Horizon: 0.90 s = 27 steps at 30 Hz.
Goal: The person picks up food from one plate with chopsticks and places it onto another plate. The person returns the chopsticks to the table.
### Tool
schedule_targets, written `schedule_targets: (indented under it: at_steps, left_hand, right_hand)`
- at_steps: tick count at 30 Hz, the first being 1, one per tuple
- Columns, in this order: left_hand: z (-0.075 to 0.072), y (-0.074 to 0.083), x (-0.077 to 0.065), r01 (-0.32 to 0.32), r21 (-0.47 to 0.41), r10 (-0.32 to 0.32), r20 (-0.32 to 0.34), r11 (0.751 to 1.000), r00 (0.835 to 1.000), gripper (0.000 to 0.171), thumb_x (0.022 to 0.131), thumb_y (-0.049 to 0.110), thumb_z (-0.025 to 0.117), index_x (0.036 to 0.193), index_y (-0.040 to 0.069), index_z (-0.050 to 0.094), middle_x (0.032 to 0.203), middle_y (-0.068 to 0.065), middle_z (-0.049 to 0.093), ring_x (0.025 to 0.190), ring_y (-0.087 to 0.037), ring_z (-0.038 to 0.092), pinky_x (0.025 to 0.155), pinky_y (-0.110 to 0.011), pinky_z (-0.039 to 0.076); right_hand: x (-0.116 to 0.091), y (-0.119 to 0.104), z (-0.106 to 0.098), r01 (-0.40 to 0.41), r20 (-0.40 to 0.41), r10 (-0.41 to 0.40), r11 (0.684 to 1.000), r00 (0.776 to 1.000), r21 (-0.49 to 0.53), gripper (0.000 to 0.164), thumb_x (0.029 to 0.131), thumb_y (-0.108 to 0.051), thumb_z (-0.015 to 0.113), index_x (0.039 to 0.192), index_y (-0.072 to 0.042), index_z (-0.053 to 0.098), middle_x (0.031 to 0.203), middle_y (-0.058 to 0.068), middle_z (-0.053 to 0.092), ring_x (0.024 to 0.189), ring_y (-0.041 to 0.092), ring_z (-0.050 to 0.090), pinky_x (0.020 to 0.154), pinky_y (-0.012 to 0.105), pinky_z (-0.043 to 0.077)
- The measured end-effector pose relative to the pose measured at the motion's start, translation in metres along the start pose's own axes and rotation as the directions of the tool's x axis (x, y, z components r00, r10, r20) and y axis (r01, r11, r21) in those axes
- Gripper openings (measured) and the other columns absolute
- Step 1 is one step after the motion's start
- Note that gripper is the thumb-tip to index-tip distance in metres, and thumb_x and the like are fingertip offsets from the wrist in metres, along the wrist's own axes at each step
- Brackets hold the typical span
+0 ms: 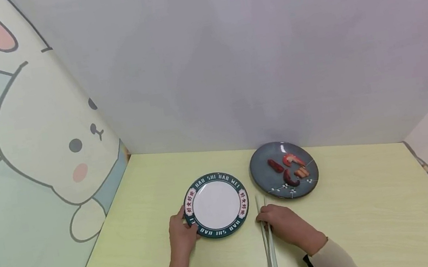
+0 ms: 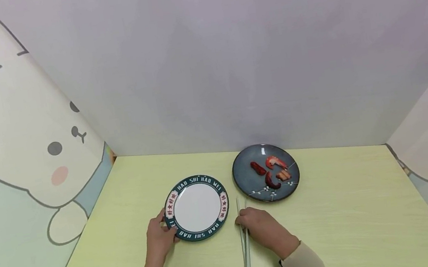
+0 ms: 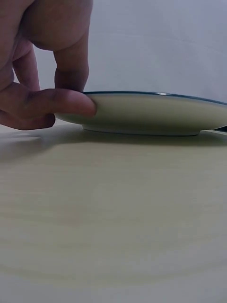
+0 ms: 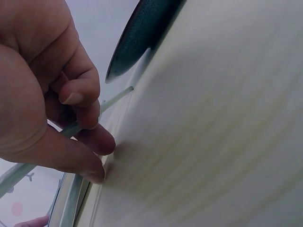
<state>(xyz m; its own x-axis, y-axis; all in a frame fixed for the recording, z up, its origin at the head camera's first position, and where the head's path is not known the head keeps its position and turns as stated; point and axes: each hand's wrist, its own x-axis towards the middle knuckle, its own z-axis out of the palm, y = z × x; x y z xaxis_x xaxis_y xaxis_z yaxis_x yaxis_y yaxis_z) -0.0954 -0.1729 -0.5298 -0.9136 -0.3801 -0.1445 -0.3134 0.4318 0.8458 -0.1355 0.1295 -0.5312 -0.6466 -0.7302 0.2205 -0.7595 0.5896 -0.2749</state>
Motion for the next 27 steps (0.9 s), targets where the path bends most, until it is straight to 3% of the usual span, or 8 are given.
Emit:
schedule_targets:
  at_steps: [9, 27]
  left_hand:
    - [0.0006, 0.0007, -0.0009, -0.008, -0.004, 0.008, -0.003, 1.000, 1.000, 0.073, 0.087, -0.013, 0.064, 0.155, -0.017, 0.037, 0.127, -0.032, 0.048, 0.085, -0.025, 0.061, 0.054, -0.028, 0.057]
    - [0.0002, 0.0001, -0.0009, 0.001, -0.026, -0.001, 0.002, 1.000, 1.000, 0.073, 0.088, -0.014, 0.063, 0.156, -0.015, 0.036, 0.128, -0.033, 0.048, 0.085, -0.025, 0.061, 0.054, -0.027, 0.057]
  right_hand:
    - [-0.0008, 0.0029, 0.0009, 0.013, 0.012, -0.013, 1.000, 1.000, 0.010, 0.031, 0.078, 0.011, 0.080, 0.095, -0.014, 0.080, 0.081, -0.005, 0.061, 0.075, 0.005, 0.052, 0.065, 0.024, 0.051]
    - [-0.0071, 0.0053, -0.0025, 0.027, 0.023, -0.027, 1.000, 0.999, 0.002, 0.034, 0.078, 0.014, 0.081, 0.100, -0.012, 0.084, 0.088, -0.005, 0.062, 0.079, 0.004, 0.052, 0.067, 0.022, 0.050]
